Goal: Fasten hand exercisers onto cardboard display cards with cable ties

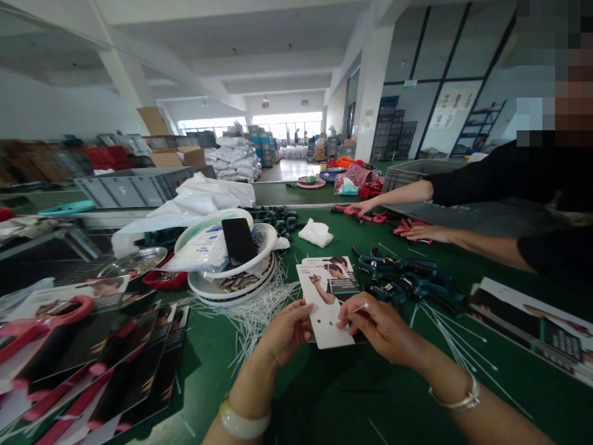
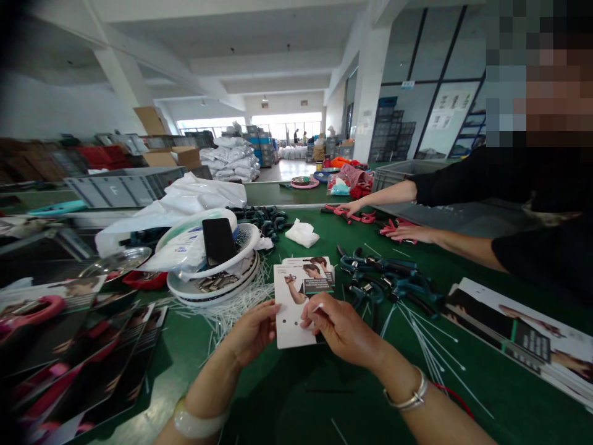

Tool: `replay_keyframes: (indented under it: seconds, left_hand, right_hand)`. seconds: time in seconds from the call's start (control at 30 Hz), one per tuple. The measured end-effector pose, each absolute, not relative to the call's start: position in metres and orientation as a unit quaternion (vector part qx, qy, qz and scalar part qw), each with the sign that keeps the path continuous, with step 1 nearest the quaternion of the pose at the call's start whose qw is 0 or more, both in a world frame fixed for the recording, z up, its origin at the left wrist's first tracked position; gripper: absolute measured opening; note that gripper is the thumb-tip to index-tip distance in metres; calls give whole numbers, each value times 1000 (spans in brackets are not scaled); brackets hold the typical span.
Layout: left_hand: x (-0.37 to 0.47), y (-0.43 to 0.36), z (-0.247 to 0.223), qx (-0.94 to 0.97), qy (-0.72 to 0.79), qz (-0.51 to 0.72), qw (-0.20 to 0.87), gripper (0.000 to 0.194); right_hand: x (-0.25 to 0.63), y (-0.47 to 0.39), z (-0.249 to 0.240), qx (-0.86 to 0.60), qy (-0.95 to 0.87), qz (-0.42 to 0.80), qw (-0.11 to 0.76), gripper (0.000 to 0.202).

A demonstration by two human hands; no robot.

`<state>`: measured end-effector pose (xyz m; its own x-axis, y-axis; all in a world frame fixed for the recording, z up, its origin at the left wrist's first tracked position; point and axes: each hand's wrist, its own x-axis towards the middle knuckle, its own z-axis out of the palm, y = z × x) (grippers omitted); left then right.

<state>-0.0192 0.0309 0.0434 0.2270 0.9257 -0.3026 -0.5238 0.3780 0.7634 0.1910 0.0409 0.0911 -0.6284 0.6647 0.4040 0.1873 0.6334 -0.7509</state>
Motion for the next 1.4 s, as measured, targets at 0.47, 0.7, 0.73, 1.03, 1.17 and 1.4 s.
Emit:
replay_keyframes:
  seconds: [0.47,0.7,0.73,1.03,1.17,1.4]
  left_hand:
    - [1,23,45,359,434,411,717,31]
    - [9,17,62,419,446,412,675,29]
    - [7,15,66,433,441,410,671,30]
    - [14,28,70,515,378,512,574,32]
    - [42,39,67,499,302,619,526,30]
    - [50,36,76,516,254,573,584,38]
  right_hand:
    - [221,33,87,-242,-924,145,256,19]
    - [198,3,66,-355,-869,-128,319,24]
    - [197,5,63,-361,-857,-143,338,24]
    - [203,23,59,-421,-781,-36,461,23]
    - [196,20,65,-432,-767,1,475,23]
    - [194,20,73,-455,-744,67,485,27]
